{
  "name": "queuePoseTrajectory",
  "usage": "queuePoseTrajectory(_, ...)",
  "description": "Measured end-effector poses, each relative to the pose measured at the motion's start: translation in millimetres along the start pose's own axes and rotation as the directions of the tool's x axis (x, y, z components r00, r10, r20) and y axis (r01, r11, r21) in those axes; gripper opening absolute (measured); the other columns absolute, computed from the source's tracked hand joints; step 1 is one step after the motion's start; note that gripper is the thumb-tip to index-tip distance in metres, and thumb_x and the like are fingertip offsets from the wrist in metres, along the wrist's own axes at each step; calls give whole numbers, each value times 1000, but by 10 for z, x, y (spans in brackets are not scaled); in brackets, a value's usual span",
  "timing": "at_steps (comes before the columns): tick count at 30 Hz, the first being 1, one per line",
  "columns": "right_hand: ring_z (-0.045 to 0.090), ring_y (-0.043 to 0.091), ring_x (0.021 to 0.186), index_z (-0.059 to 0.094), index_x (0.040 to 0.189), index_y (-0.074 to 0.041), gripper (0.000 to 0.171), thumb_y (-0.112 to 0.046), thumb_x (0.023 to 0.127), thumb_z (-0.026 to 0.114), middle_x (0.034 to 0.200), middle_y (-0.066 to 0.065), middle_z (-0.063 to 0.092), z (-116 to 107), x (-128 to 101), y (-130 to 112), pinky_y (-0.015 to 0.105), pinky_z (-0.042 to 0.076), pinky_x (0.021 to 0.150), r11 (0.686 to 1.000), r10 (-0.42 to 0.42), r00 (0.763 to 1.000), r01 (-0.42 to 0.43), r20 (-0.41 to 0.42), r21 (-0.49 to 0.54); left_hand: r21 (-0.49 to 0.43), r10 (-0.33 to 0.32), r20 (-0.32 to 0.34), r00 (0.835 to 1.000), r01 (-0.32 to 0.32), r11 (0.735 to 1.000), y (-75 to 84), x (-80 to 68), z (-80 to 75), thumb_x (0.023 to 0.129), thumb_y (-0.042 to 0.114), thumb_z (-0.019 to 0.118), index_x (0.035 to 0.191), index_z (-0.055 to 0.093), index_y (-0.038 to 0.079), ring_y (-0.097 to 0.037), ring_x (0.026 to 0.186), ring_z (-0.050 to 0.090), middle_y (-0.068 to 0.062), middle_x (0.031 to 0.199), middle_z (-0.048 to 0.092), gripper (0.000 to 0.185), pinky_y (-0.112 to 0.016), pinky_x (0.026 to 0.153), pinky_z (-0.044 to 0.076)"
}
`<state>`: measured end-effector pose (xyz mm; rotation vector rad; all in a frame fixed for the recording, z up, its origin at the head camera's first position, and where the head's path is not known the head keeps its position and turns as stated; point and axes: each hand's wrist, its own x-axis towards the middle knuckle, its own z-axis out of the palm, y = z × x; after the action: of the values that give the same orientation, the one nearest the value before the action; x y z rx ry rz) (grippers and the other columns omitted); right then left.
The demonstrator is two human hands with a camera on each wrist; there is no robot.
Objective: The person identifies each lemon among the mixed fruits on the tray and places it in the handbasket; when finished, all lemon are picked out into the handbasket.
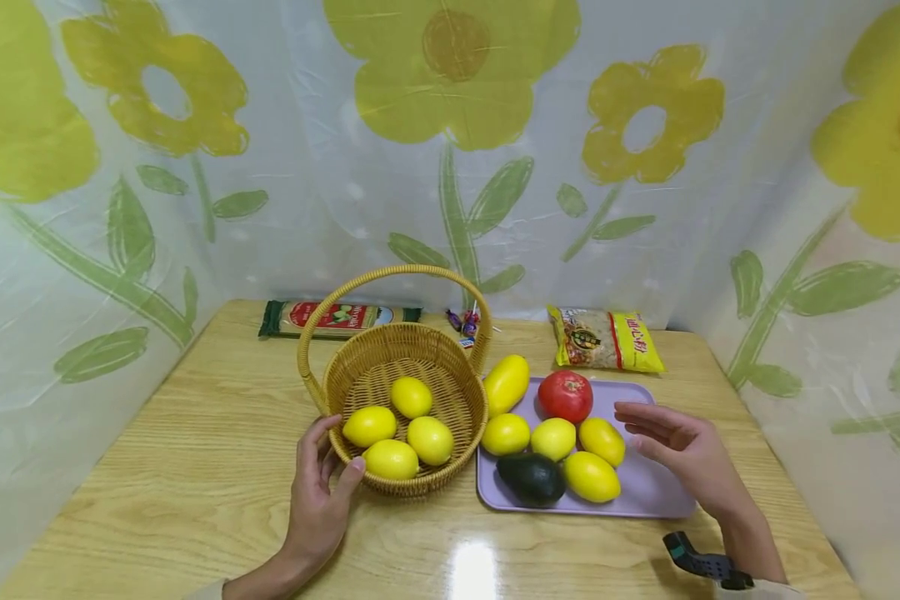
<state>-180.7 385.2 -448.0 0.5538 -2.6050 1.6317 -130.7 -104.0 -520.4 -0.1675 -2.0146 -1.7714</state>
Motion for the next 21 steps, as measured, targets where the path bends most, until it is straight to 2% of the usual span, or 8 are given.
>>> queuePoseTrajectory(3, 71, 1, 124, 66, 146, 5, 42, 0, 104, 71, 141, 5, 76, 51, 30, 66, 14, 58, 99, 998, 13, 999, -11, 30, -60, 0, -6, 2, 1000, 6, 1000, 0, 1, -3, 102, 4, 70, 158, 43, -3, -32, 157, 37, -24, 166, 38, 63, -12, 123, 34)
queuePoseTrajectory(7, 65, -8, 124, 68, 145, 0, 45, -9, 102, 78, 144, 13, 73, 113, 60, 120, 14, 57, 100, 990, 42, 996, -31, 79, -136, -2, -13, 4, 1000, 13, 1000, -3, 0, -6, 102, 4, 70, 158, 42, -3, -32, 158, 35, -22, 166, 37, 63, -11, 123, 34)
queuePoseTrajectory(11, 63, -11, 121, 68, 147, -5, 49, -18, 101, 81, 147, 19, 69, 153, 77, 128, 14, 56, 98, 975, 100, 990, -78, 101, -207, -3, -17, 9, 1000, 17, 1000, -6, 2, -8, 103, 5, 70, 158, 42, -3, -32, 159, 35, -22, 167, 36, 63, -11, 123, 34)
queuePoseTrajectory(16, 63, -7, 119, 67, 147, -8, 52, -23, 100, 83, 146, 18, 69, 188, 112, 140, 14, 56, 97, 964, 126, 990, -107, 65, -243, -1, -24, 11, 1000, 24, 1000, 0, 5, -10, 103, 6, 70, 159, 41, -2, -33, 159, 34, -24, 168, 34, 63, -10, 123, 33)
queuePoseTrajectory(21, 65, -7, 115, 68, 145, -7, 49, -20, 100, 83, 141, 15, 73, 182, 97, 148, 12, 56, 94, 957, 77, 997, -76, -8, -280, 1, -34, 14, 999, 34, 999, 12, 8, -12, 103, 6, 70, 159, 41, -2, -35, 160, 32, -24, 169, 33, 63, -9, 122, 32)
